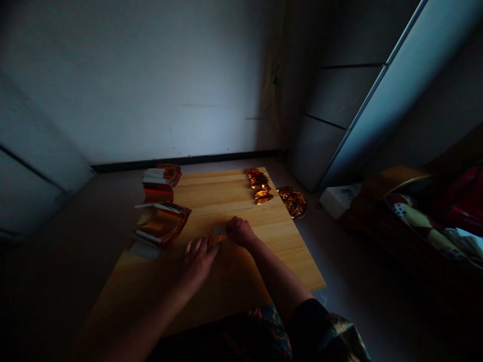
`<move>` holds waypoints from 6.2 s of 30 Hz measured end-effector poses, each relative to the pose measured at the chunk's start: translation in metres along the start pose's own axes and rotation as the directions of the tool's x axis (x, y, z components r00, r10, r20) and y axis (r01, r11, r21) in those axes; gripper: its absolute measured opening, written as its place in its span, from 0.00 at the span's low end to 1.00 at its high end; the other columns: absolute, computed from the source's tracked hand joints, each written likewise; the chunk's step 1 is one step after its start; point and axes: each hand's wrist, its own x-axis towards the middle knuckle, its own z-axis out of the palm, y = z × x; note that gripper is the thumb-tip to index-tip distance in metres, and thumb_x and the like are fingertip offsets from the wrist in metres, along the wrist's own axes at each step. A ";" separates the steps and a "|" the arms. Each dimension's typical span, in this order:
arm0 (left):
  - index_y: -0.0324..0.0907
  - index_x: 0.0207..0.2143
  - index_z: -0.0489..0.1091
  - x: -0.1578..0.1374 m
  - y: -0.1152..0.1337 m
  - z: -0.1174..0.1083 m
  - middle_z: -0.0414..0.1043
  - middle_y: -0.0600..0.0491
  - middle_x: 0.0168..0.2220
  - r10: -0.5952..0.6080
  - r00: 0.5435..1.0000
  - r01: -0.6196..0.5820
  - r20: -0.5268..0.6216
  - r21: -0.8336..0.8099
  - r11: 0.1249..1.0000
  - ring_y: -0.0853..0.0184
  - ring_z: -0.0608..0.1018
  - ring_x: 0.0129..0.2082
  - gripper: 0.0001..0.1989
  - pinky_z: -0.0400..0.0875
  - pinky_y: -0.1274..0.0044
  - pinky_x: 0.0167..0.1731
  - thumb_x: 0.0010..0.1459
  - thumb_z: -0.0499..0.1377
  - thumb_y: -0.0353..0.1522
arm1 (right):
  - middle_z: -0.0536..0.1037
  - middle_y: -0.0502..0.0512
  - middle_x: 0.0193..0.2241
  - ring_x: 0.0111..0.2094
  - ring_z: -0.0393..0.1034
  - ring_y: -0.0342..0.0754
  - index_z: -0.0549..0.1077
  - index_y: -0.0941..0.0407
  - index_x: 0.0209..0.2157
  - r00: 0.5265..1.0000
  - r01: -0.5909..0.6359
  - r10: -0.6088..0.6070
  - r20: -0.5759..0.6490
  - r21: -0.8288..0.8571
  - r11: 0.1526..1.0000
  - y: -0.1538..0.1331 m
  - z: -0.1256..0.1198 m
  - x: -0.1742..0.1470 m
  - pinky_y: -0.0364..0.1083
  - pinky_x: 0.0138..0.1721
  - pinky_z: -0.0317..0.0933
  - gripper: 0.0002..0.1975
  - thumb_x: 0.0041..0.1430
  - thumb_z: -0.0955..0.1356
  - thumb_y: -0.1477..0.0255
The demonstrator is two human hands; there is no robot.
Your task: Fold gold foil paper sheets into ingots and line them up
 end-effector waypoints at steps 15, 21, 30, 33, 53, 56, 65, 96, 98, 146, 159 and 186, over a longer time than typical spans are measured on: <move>0.48 0.40 0.73 0.017 -0.006 -0.007 0.68 0.44 0.52 -0.084 0.996 0.087 0.030 -0.099 0.991 0.55 0.69 0.51 0.12 0.58 0.55 0.51 0.58 0.51 0.33 | 0.74 0.55 0.34 0.35 0.66 0.45 0.75 0.57 0.34 0.996 -0.018 0.016 -0.084 -0.023 1.000 -0.006 0.006 -0.008 0.42 0.36 0.55 0.08 0.59 0.63 0.76; 0.45 0.30 0.72 0.039 -0.020 0.004 0.69 0.50 0.53 -0.161 0.987 0.146 -0.020 -0.324 0.935 0.58 0.69 0.53 0.07 0.58 0.57 0.51 0.55 0.54 0.31 | 0.73 0.58 0.38 0.39 0.63 0.49 0.74 0.55 0.37 0.994 0.015 -0.028 -0.109 -0.122 0.992 -0.027 0.019 -0.041 0.46 0.38 0.54 0.09 0.62 0.62 0.75; 0.43 0.25 0.70 0.051 -0.039 0.013 0.71 0.51 0.52 -0.037 0.999 0.027 -0.011 -0.496 0.868 0.59 0.67 0.56 0.07 0.54 0.57 0.56 0.53 0.53 0.28 | 0.73 0.54 0.35 0.37 0.62 0.47 0.76 0.53 0.34 0.980 0.178 -0.179 -0.080 -0.027 0.984 -0.022 0.026 -0.051 0.45 0.38 0.54 0.06 0.59 0.67 0.70; 0.43 0.27 0.71 0.050 -0.041 0.014 0.71 0.50 0.52 -0.007 1.000 -0.005 -0.023 -0.482 0.876 0.59 0.67 0.56 0.07 0.55 0.57 0.56 0.53 0.53 0.28 | 0.72 0.55 0.42 0.41 0.62 0.48 0.76 0.52 0.38 0.954 0.270 -0.263 -0.142 0.033 0.962 -0.004 0.017 -0.047 0.46 0.42 0.54 0.09 0.55 0.70 0.66; 0.46 0.43 0.71 0.046 -0.038 0.010 0.68 0.50 0.54 0.030 0.999 -0.032 -0.012 -0.428 0.903 0.58 0.65 0.57 0.14 0.49 0.53 0.57 0.54 0.53 0.28 | 0.74 0.54 0.38 0.39 0.64 0.46 0.75 0.53 0.37 0.901 0.422 -0.416 -0.126 0.024 0.906 0.000 0.020 -0.032 0.45 0.43 0.56 0.09 0.63 0.63 0.71; 0.45 0.44 0.71 0.044 -0.038 0.008 0.67 0.49 0.55 0.036 0.999 -0.037 -0.010 -0.437 0.898 0.57 0.64 0.58 0.15 0.48 0.53 0.58 0.54 0.55 0.31 | 0.73 0.54 0.35 0.36 0.66 0.44 0.74 0.56 0.34 0.882 0.465 -0.442 -0.166 0.146 0.873 -0.001 0.022 -0.031 0.42 0.41 0.60 0.12 0.64 0.60 0.73; 0.47 0.41 0.71 0.046 -0.040 0.016 0.68 0.51 0.55 0.071 0.996 -0.086 -0.051 -0.424 0.902 0.56 0.65 0.57 0.15 0.50 0.55 0.57 0.52 0.59 0.41 | 0.75 0.57 0.37 0.40 0.69 0.46 0.73 0.56 0.38 0.829 0.538 -0.413 -0.378 0.331 0.776 -0.001 0.025 -0.034 0.45 0.43 0.65 0.10 0.63 0.61 0.73; 0.49 0.44 0.70 0.046 -0.042 0.022 0.67 0.52 0.56 0.081 0.996 -0.091 -0.041 -0.447 0.890 0.54 0.64 0.57 0.17 0.46 0.54 0.58 0.49 0.59 0.36 | 0.72 0.52 0.33 0.28 0.64 0.40 0.74 0.58 0.34 0.974 0.200 -0.201 0.108 0.017 0.980 -0.006 0.006 -0.007 0.38 0.28 0.53 0.06 0.56 0.67 0.70; 0.49 0.44 0.70 0.046 -0.042 0.021 0.67 0.52 0.55 0.081 0.996 -0.093 -0.046 -0.451 0.888 0.54 0.64 0.57 0.18 0.47 0.53 0.58 0.49 0.59 0.37 | 0.72 0.52 0.33 0.28 0.63 0.40 0.74 0.57 0.34 0.980 0.166 -0.165 0.114 0.001 0.986 -0.009 0.004 -0.007 0.38 0.27 0.52 0.07 0.56 0.67 0.70; 0.48 0.49 0.67 0.045 -0.040 0.021 0.69 0.49 0.53 0.046 0.993 -0.090 -0.111 -0.435 0.896 0.54 0.66 0.54 0.22 0.53 0.58 0.54 0.49 0.60 0.38 | 0.73 0.58 0.43 0.41 0.62 0.51 0.70 0.54 0.47 0.975 0.223 -0.212 0.070 -0.235 0.946 -0.032 -0.005 -0.026 0.47 0.38 0.58 0.13 0.62 0.61 0.73; 0.45 0.46 0.65 0.046 -0.040 0.026 0.70 0.47 0.49 0.008 0.992 -0.065 -0.129 -0.439 0.896 0.56 0.69 0.52 0.21 0.60 0.63 0.50 0.47 0.62 0.33 | 0.75 0.56 0.41 0.40 0.65 0.51 0.73 0.52 0.39 0.996 -0.084 0.077 -0.043 -0.186 0.979 -0.048 0.003 -0.023 0.46 0.35 0.58 0.09 0.61 0.63 0.67; 0.50 0.46 0.70 0.061 -0.068 0.009 0.73 0.52 0.44 0.332 0.939 -0.342 -0.090 -0.352 0.871 0.62 0.71 0.45 0.17 0.65 0.71 0.44 0.53 0.56 0.28 | 0.72 0.58 0.38 0.34 0.70 0.45 0.70 0.55 0.47 0.992 -0.101 0.111 0.068 -0.138 0.985 -0.054 0.012 -0.010 0.41 0.35 0.63 0.13 0.59 0.65 0.71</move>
